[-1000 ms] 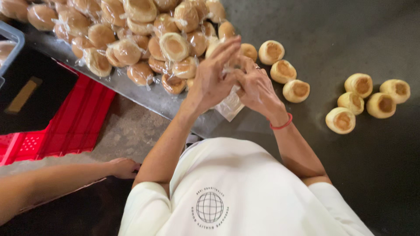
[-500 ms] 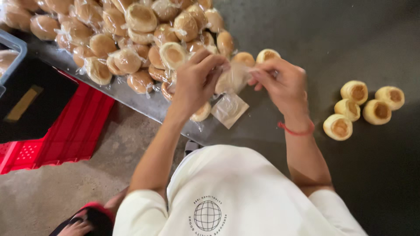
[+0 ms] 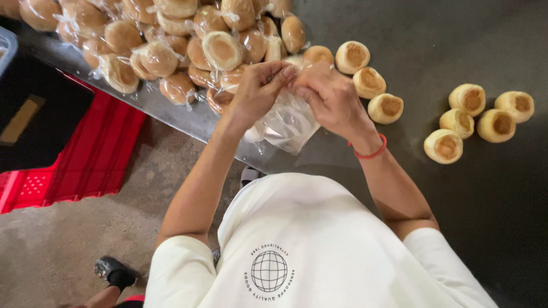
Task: The person places bread rolls into small plastic bags by hand and ties each bag closed.
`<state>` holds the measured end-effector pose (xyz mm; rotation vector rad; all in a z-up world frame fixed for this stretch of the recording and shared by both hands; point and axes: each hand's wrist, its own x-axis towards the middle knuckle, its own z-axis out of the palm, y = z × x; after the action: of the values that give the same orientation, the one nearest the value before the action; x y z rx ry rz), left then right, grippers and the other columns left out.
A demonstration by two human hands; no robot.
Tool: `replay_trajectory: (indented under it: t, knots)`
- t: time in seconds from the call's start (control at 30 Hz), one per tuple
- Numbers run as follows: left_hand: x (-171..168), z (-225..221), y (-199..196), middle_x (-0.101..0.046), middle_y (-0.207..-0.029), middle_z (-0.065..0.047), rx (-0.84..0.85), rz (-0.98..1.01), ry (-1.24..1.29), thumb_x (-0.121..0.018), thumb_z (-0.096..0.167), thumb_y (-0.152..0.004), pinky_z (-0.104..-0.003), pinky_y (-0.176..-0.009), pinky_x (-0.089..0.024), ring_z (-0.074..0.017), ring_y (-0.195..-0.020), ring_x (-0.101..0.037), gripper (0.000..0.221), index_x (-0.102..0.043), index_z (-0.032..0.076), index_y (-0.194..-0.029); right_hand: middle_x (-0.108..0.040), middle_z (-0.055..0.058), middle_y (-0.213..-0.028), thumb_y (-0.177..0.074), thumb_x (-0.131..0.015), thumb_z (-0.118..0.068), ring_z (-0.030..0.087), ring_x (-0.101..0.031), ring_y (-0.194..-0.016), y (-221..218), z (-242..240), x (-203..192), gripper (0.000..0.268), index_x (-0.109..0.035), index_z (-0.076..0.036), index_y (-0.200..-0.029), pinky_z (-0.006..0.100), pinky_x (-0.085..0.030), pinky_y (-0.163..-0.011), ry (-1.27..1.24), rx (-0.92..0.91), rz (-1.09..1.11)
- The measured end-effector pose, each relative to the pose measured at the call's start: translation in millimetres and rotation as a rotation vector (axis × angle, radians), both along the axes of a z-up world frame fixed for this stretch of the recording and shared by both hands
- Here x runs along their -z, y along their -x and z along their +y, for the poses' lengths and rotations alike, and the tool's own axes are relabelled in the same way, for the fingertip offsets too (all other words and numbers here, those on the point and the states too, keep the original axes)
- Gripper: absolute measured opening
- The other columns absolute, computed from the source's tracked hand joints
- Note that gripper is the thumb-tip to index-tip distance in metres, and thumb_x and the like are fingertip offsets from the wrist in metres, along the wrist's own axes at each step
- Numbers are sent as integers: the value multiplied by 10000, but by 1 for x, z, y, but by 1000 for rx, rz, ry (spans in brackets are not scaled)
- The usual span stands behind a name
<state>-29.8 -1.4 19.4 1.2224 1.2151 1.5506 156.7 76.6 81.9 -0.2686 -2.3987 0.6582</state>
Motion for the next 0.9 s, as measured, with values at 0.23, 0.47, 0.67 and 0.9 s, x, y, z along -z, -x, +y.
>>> replay_trajectory:
  t: [0.23,0.47,0.67,0.9]
  knots:
    - [-27,-29,-18,-669,-796,-21,13,329,276,-693,203,-1029,-311,-572,-439,-114,-666,-493,175,-749,54,-1101,-716,103,-1098,-1043,-658,11,175,-683,-951,9,16,26,52,-702,17,-1070,312,-562,-830,429,5,96]
    - [-23,-49,-18,-644,-1040,-64,-535,1023,-446,-724,20,-885,-379,-680,-548,-257,-819,-687,324,-680,105,-1195,-698,112,-1191,-1004,-679,41,161,-620,-896,14,20,46,46,-724,41,-997,282,-529,-777,985,-30,77]
    - [-6,-56,-8,-657,-1174,-111,-483,505,-173,-752,91,-975,-310,-776,-551,-189,-880,-692,93,-714,46,-1047,-561,100,-1413,-926,-623,62,231,-570,-1256,32,-13,30,266,-697,-4,-1172,330,-501,-1053,587,-274,63]
    - [16,-81,2,-662,-1108,-59,-462,-57,-89,-743,122,-945,-272,-861,-544,-115,-1025,-630,157,-776,-22,-999,-690,140,-1127,-917,-764,23,352,-671,-1127,53,-52,13,182,-701,-33,-1079,424,-512,-946,-206,-51,107]
